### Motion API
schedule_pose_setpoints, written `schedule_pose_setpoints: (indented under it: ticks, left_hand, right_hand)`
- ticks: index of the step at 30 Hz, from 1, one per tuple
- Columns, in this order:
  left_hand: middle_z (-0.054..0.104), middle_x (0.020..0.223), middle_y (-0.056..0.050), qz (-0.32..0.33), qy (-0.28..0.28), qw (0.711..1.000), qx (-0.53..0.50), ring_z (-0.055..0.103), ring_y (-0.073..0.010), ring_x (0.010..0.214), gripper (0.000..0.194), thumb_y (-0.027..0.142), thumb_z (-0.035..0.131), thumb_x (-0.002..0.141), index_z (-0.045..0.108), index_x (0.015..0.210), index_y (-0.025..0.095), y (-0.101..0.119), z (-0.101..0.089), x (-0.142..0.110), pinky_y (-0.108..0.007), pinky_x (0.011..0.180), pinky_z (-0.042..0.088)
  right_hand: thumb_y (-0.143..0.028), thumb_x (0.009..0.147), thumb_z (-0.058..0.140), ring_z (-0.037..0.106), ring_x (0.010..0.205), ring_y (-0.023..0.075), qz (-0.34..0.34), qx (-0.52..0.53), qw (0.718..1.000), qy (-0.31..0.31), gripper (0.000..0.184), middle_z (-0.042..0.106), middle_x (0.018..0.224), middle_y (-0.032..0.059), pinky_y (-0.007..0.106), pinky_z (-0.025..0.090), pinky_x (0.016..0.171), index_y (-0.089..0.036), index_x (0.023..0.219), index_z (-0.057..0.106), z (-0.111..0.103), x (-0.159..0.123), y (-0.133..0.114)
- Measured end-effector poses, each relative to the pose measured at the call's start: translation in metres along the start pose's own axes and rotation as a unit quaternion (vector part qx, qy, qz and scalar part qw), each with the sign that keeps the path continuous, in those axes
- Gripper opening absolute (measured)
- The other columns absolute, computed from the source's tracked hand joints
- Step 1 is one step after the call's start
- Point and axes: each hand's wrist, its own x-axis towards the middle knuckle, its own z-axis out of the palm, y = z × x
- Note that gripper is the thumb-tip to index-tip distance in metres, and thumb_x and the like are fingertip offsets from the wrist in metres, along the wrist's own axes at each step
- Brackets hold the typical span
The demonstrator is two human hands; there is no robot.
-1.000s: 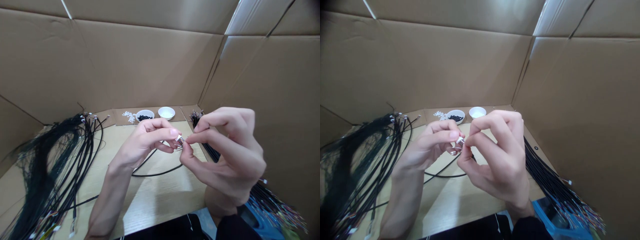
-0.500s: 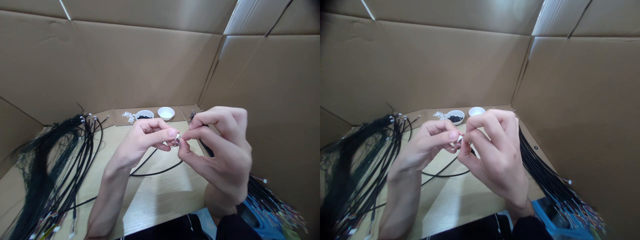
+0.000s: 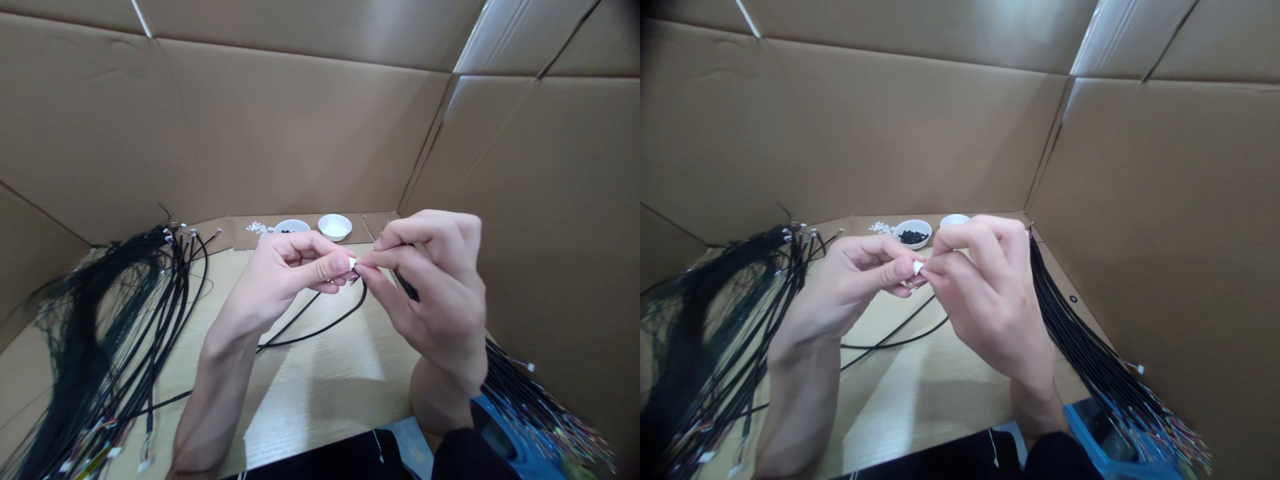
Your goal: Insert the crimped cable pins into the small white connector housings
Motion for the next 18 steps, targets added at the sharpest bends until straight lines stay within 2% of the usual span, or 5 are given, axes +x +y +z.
schedule_pose_setpoints:
  ticks: [7,11,13,16,18]
  left_hand:
    - [0.077,0.079,0.002,-0.002,0.026,0.999,-0.041,0.066,-0.0039,0.063,0.016,0.036,0.093,0.080,0.085,0.081,0.022,0.006,-0.006,-0.001,-0.007,0.058,0.056]
    - [0.077,0.081,0.002,0.005,0.008,1.000,-0.025,0.068,-0.0056,0.067,0.015,0.036,0.090,0.084,0.084,0.082,0.022,0.003,-0.006,-0.001,-0.008,0.060,0.056]
    - [0.077,0.079,0.002,0.029,0.013,0.999,-0.001,0.070,-0.0071,0.068,0.013,0.033,0.086,0.088,0.083,0.083,0.022,0.001,-0.003,0.000,-0.011,0.062,0.058]
    - [0.077,0.080,0.001,0.089,0.083,0.988,0.091,0.072,-0.0104,0.071,0.013,0.031,0.080,0.094,0.082,0.086,0.021,0.001,0.005,0.002,-0.018,0.069,0.061]
    - [0.080,0.094,-0.002,0.129,0.157,0.966,0.160,0.075,-0.0149,0.085,0.015,0.035,0.079,0.094,0.082,0.099,0.022,0.004,0.010,-0.002,-0.023,0.080,0.063]
  right_hand:
    - [-0.014,0.096,0.074,0.064,0.112,0.0189,0.136,0.249,0.958,-0.029,0.019,0.068,0.114,0.0042,0.036,0.053,0.099,-0.019,0.114,0.071,0.000,0.001,0.002]
    - [-0.023,0.104,0.068,0.068,0.094,0.0138,0.211,0.368,0.896,-0.128,0.006,0.073,0.100,0.0010,0.027,0.054,0.083,-0.019,0.106,0.072,0.001,0.000,0.006]
    - [-0.030,0.107,0.063,0.067,0.085,0.0116,0.234,0.409,0.859,-0.198,0.019,0.072,0.090,-0.0002,0.023,0.053,0.076,-0.019,0.096,0.073,0.004,0.000,0.010]
    - [-0.036,0.110,0.056,0.068,0.083,0.0122,0.252,0.465,0.811,-0.249,0.034,0.071,0.083,0.0009,0.024,0.054,0.078,-0.018,0.085,0.072,0.015,0.000,0.017]
    - [-0.042,0.108,0.058,0.068,0.077,0.0126,0.278,0.491,0.799,-0.210,0.038,0.070,0.079,0.0013,0.025,0.055,0.075,-0.017,0.082,0.071,0.026,-0.001,0.022]
